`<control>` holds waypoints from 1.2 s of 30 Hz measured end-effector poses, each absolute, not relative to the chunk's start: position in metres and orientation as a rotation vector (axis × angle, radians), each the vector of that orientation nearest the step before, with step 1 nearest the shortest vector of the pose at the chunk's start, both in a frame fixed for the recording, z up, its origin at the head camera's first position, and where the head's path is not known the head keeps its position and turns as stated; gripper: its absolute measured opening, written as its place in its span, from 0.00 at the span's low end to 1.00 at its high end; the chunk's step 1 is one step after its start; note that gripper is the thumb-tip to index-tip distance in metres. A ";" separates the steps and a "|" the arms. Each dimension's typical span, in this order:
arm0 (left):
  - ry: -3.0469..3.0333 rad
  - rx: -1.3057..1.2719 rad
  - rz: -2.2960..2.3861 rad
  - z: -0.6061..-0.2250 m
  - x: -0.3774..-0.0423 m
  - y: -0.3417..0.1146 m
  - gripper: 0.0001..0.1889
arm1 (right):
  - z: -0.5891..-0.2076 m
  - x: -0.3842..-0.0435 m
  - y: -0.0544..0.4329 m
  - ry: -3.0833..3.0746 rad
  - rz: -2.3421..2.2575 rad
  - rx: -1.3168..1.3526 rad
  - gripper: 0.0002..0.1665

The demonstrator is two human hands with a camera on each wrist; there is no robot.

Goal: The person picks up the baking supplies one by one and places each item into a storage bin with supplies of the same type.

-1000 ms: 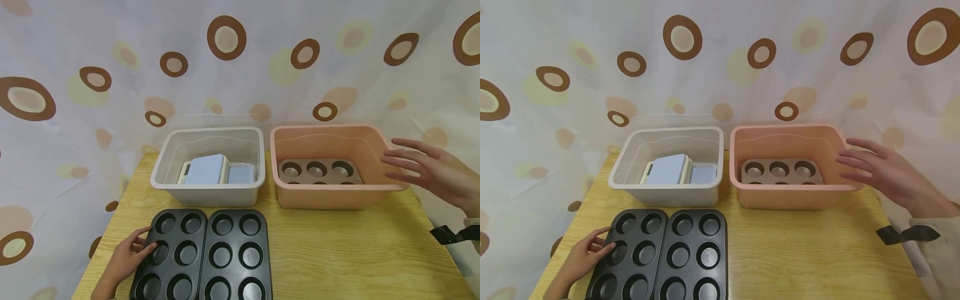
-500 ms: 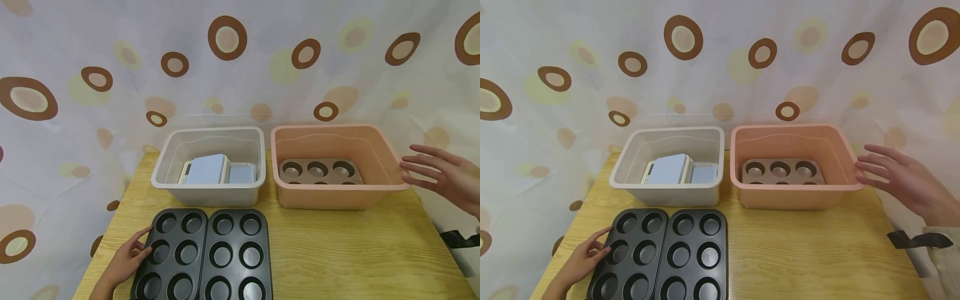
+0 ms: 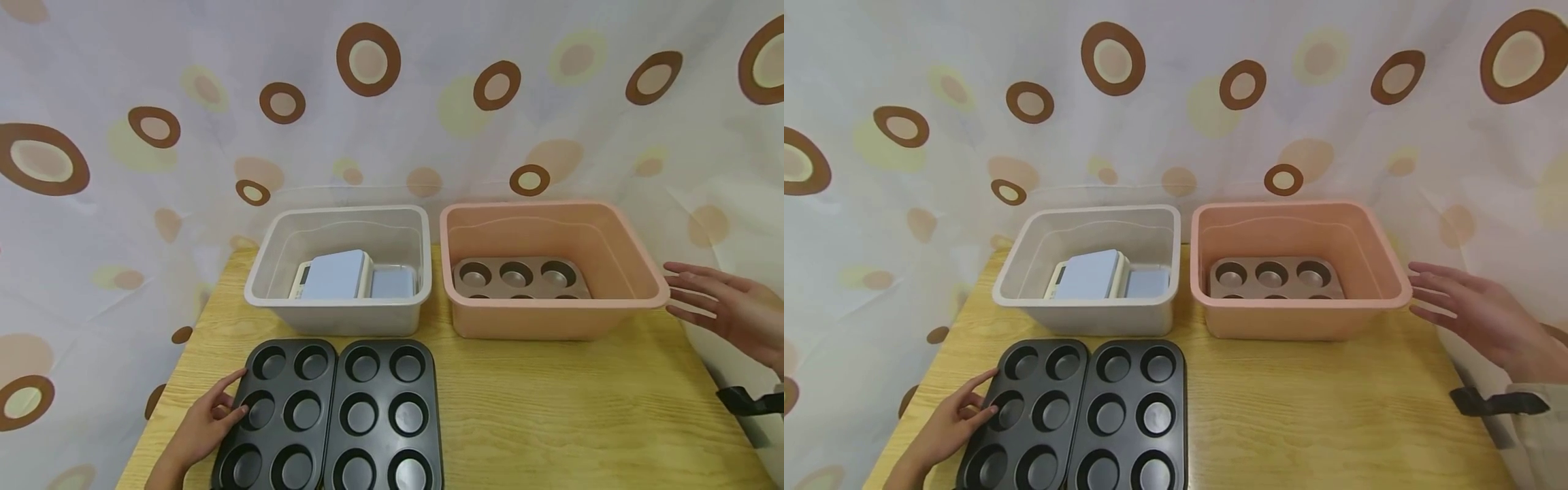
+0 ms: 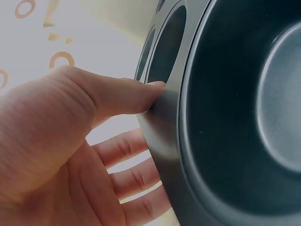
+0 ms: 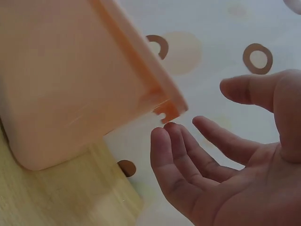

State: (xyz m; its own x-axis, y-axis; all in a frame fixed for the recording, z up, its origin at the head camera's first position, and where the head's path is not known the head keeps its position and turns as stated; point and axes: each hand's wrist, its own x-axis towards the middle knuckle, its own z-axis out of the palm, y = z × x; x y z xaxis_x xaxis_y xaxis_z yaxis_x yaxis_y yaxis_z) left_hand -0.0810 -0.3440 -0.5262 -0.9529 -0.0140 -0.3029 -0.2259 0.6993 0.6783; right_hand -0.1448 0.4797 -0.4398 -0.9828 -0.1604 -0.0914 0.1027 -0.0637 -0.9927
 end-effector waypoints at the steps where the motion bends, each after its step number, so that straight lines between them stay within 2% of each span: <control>1: 2.636 -0.190 1.108 -0.526 -0.081 -0.344 0.37 | -0.442 -0.144 0.478 2.011 -2.164 -0.068 0.27; 9: 2.643 -0.211 1.135 -0.530 -0.080 -0.342 0.37 | -0.453 -0.140 0.468 2.084 -2.128 -0.021 0.38; 13: 2.647 -0.203 1.155 -0.532 -0.081 -0.343 0.37 | -0.457 -0.139 0.468 1.918 -2.247 -0.136 0.42; 19: 2.642 -0.190 1.240 -0.535 -0.080 -0.344 0.37 | -0.462 -0.139 0.467 1.880 -2.258 -0.222 0.42; 26: 2.667 -0.023 1.420 -0.535 -0.081 -0.350 0.34 | -0.472 -0.138 0.463 1.874 -2.301 -0.310 0.42; 36: 2.414 -0.325 1.537 -0.532 -0.078 -0.355 0.32 | -0.480 -0.139 0.456 1.787 -2.408 -0.350 0.46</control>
